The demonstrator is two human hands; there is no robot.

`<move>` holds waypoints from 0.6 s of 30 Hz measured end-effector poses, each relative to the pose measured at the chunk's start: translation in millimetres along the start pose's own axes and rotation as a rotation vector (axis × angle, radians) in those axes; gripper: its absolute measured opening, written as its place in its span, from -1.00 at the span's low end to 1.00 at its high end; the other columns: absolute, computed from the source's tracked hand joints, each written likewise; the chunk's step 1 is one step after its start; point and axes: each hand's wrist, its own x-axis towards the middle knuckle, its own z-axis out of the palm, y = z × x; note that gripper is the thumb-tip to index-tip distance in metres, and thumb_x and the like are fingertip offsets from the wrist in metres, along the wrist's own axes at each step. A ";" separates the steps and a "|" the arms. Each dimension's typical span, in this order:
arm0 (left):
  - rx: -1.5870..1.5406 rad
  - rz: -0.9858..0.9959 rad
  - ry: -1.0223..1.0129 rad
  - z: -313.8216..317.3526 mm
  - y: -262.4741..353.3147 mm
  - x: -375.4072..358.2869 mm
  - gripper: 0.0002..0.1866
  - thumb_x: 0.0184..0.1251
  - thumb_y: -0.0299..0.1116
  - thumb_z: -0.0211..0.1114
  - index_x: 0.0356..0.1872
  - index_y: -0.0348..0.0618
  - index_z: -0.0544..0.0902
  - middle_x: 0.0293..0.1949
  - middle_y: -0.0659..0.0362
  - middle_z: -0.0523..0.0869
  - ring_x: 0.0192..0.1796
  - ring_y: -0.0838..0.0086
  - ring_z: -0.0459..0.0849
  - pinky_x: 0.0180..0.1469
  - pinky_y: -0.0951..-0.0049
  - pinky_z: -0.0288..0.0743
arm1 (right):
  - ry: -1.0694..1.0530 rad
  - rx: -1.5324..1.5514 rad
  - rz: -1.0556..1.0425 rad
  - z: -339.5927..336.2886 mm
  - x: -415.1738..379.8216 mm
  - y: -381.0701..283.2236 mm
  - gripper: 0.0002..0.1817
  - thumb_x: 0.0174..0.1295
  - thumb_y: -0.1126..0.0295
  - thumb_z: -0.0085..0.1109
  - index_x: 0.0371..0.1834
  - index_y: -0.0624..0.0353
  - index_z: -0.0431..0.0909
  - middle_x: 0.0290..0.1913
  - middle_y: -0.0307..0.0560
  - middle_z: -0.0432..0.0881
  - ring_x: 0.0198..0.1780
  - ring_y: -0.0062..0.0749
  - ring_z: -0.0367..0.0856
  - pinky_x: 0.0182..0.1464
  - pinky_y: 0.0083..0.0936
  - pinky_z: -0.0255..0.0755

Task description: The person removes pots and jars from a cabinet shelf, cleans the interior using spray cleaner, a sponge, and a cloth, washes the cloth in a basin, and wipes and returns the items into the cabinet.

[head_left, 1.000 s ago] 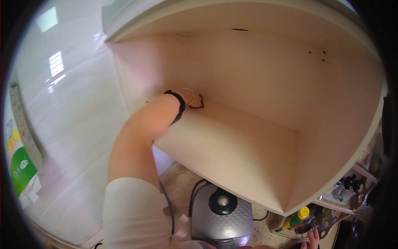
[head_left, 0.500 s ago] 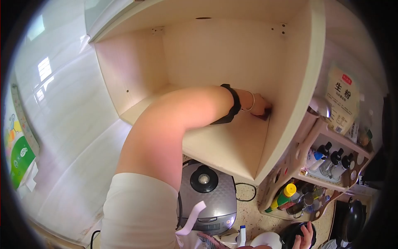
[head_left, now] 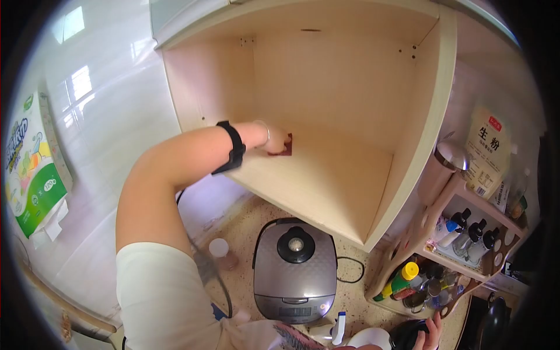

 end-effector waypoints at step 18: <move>0.099 0.478 0.167 -62.2 104.8 24.6 -0.59 0.38 -0.19 -0.07 0.18 -0.07 0.45 0.15 0.08 0.49 0.16 0.25 0.45 0.22 0.29 0.30 | 0.052 0.028 0.120 -14.0 -1.3 26.5 -0.67 0.20 0.61 -0.02 0.06 0.34 0.49 0.26 0.14 0.35 0.26 -0.14 0.32 0.29 -0.37 0.15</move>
